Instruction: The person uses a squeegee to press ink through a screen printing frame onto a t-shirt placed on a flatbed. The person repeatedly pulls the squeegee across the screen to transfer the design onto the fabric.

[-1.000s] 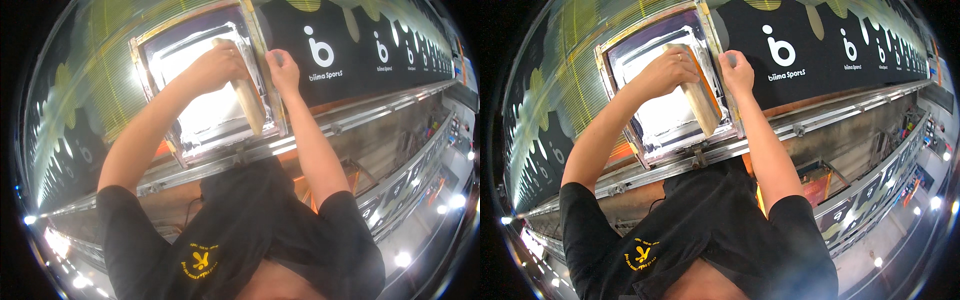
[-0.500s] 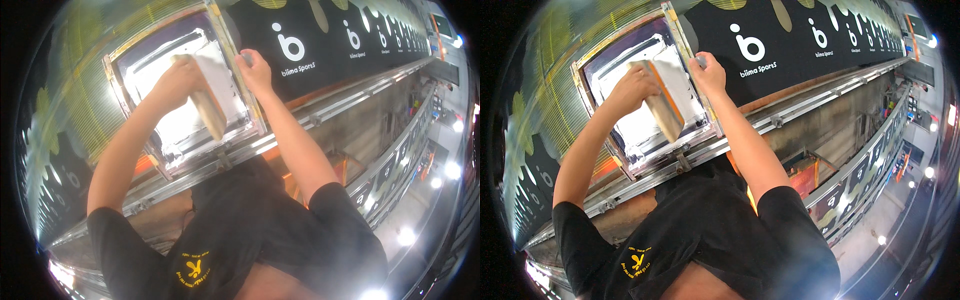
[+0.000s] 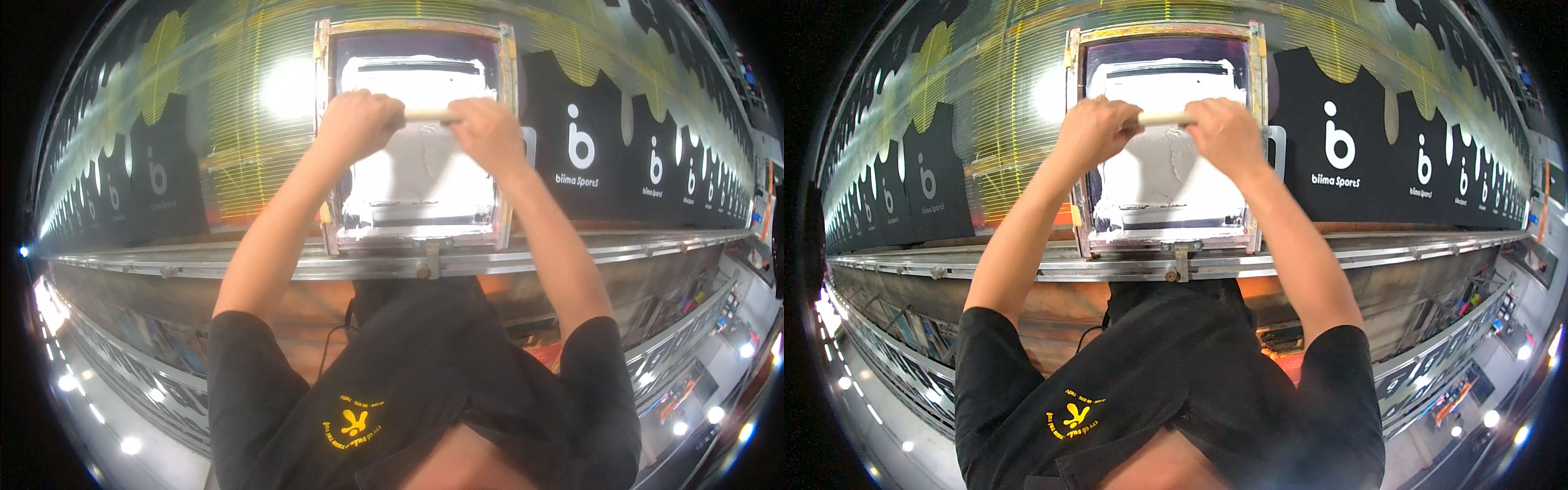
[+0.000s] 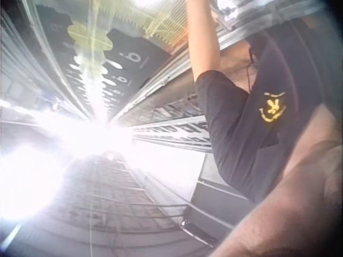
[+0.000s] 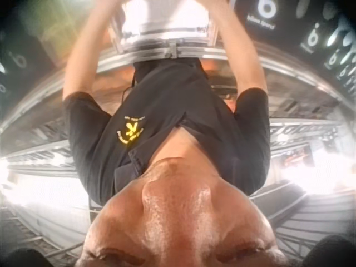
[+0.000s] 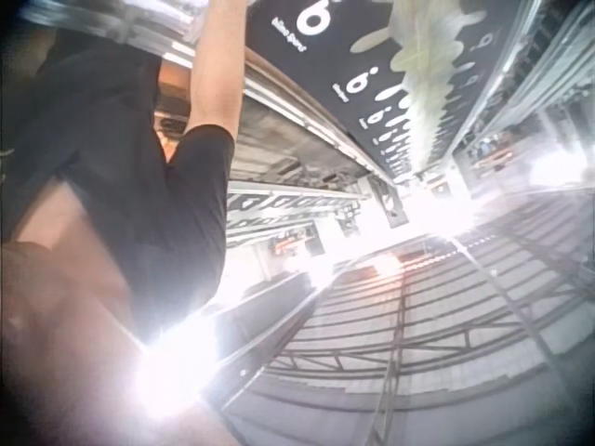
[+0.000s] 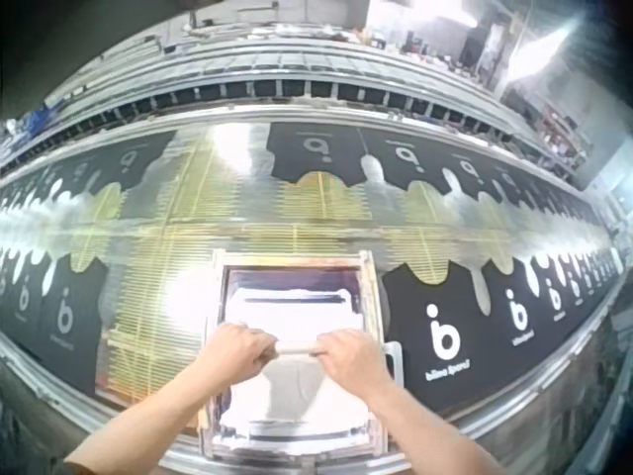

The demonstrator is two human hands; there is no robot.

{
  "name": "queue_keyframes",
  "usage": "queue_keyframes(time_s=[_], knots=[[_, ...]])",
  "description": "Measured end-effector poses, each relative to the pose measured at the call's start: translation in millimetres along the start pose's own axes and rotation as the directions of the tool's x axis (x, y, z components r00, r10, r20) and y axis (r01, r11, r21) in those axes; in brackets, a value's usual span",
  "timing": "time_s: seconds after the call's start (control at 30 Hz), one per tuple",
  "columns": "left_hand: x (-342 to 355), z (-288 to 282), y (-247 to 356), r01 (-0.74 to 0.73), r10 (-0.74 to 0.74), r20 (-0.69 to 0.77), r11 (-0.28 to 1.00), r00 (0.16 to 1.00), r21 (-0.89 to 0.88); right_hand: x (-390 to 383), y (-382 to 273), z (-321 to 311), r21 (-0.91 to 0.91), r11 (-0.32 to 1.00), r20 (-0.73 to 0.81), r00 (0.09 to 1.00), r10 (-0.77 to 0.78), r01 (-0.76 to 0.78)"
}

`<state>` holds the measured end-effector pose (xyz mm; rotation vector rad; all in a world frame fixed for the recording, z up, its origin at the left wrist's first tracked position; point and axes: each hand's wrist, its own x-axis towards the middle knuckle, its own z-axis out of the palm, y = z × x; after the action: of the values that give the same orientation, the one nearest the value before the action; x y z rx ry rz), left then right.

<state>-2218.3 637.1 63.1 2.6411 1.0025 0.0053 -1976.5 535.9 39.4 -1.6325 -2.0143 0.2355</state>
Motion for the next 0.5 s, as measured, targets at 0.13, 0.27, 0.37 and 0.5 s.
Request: queue_keyframes(time_s=[0.13, 0.27, 0.37, 0.5], knots=[[61.2, -21.9, -28.1, 0.075, -0.075, 0.007, 0.997, 0.997, 0.002, 58.2, 38.8, -14.5, -0.029, 0.999, -0.027, 0.999, -0.027, 0.026], [105.6, -15.4, -47.6, 0.185, -0.216, 0.245, 0.972, 0.945, 0.144, 88.1, 77.3, -0.5, -0.159, 0.978, 0.182, 0.969, 0.166, -0.138], [103.9, -12.2, -45.3, 0.215, -0.242, 0.22, 0.967, 0.945, 0.139, 91.2, 73.9, 5.5, -0.239, 0.945, 0.243, 0.929, 0.279, -0.222], [89.3, -4.8, -37.8, 0.232, -0.251, 0.188, 0.966, 0.949, 0.116, 68.5, 58.5, 15.9, -0.283, 0.938, 0.114, 0.964, 0.241, -0.201]])
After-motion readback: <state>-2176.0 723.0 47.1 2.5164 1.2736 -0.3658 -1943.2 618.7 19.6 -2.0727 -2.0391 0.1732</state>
